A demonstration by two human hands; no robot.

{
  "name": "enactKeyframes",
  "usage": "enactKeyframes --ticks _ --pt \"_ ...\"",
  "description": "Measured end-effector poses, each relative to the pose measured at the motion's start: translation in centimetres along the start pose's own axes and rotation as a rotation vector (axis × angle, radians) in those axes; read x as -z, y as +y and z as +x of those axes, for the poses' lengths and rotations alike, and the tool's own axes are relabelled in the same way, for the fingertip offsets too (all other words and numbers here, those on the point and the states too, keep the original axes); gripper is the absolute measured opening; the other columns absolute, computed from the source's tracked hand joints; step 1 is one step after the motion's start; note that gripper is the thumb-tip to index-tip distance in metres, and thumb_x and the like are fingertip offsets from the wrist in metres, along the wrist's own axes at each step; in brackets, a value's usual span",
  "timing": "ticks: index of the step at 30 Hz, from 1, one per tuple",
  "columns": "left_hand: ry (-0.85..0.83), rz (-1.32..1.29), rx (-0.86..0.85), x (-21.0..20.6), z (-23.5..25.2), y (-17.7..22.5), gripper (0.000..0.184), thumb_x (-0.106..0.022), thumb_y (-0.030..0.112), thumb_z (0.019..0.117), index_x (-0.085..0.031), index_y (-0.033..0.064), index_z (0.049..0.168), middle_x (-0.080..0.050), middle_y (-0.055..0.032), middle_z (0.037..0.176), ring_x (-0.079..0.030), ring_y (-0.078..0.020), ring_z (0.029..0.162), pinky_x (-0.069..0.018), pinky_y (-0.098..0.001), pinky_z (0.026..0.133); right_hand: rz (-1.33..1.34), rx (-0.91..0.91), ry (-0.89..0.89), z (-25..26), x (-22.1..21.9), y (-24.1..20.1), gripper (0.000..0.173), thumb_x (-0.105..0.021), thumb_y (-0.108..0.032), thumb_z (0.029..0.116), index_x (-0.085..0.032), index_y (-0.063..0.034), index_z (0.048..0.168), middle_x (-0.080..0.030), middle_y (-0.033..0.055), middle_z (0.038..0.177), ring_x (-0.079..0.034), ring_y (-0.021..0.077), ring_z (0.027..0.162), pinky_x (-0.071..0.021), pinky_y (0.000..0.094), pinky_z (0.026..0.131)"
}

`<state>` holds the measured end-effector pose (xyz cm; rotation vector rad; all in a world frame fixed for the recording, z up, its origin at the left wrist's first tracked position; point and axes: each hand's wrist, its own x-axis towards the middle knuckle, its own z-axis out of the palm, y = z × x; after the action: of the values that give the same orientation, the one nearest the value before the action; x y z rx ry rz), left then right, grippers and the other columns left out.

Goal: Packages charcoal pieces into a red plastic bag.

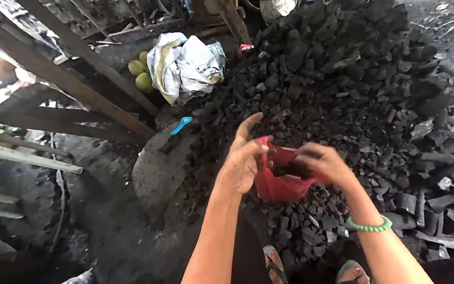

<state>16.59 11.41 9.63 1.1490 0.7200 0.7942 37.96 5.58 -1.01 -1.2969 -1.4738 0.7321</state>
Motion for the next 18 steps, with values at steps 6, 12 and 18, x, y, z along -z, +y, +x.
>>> enactKeyframes --ticks 6,12,18 --pt "0.075 -0.084 -0.136 0.7 0.1 0.7 0.069 -0.054 0.014 0.0850 -0.036 0.0272 0.150 -0.070 -0.0022 0.103 -0.071 -0.0122 0.078 -0.0603 -0.0266 0.062 -0.472 -0.476 -0.206 -5.0 -5.4 12.3 0.068 -0.084 -0.026 0.0859 -0.056 -0.0051 0.145 -0.042 0.0301 0.154 -0.043 0.0524 0.139 -0.0368 0.0773 0.105" --pt "0.180 0.010 -0.160 1.8 0.1 0.4 0.068 -0.054 0.014 0.0841 -0.037 0.0259 0.149 -0.070 0.0006 0.098 -0.071 -0.0105 0.079 -0.0601 -0.0253 0.064 -0.776 -0.667 -0.406 -11.8 -11.8 13.5 0.071 -0.077 -0.046 0.0874 -0.053 -0.0222 0.150 -0.019 0.0249 0.168 -0.018 0.0523 0.152 -0.0193 0.0834 0.109" --pt "0.266 0.010 -0.139 2.2 0.2 0.6 0.061 -0.047 0.013 0.0877 -0.039 0.0261 0.147 -0.068 -0.0009 0.105 -0.071 -0.0116 0.081 -0.0596 -0.0266 0.065 -0.776 -0.777 -0.426 -9.7 -10.9 13.2 0.056 -0.074 -0.021 0.0895 -0.059 -0.0224 0.144 -0.035 0.0231 0.161 -0.029 0.0512 0.148 -0.0380 0.0772 0.100"
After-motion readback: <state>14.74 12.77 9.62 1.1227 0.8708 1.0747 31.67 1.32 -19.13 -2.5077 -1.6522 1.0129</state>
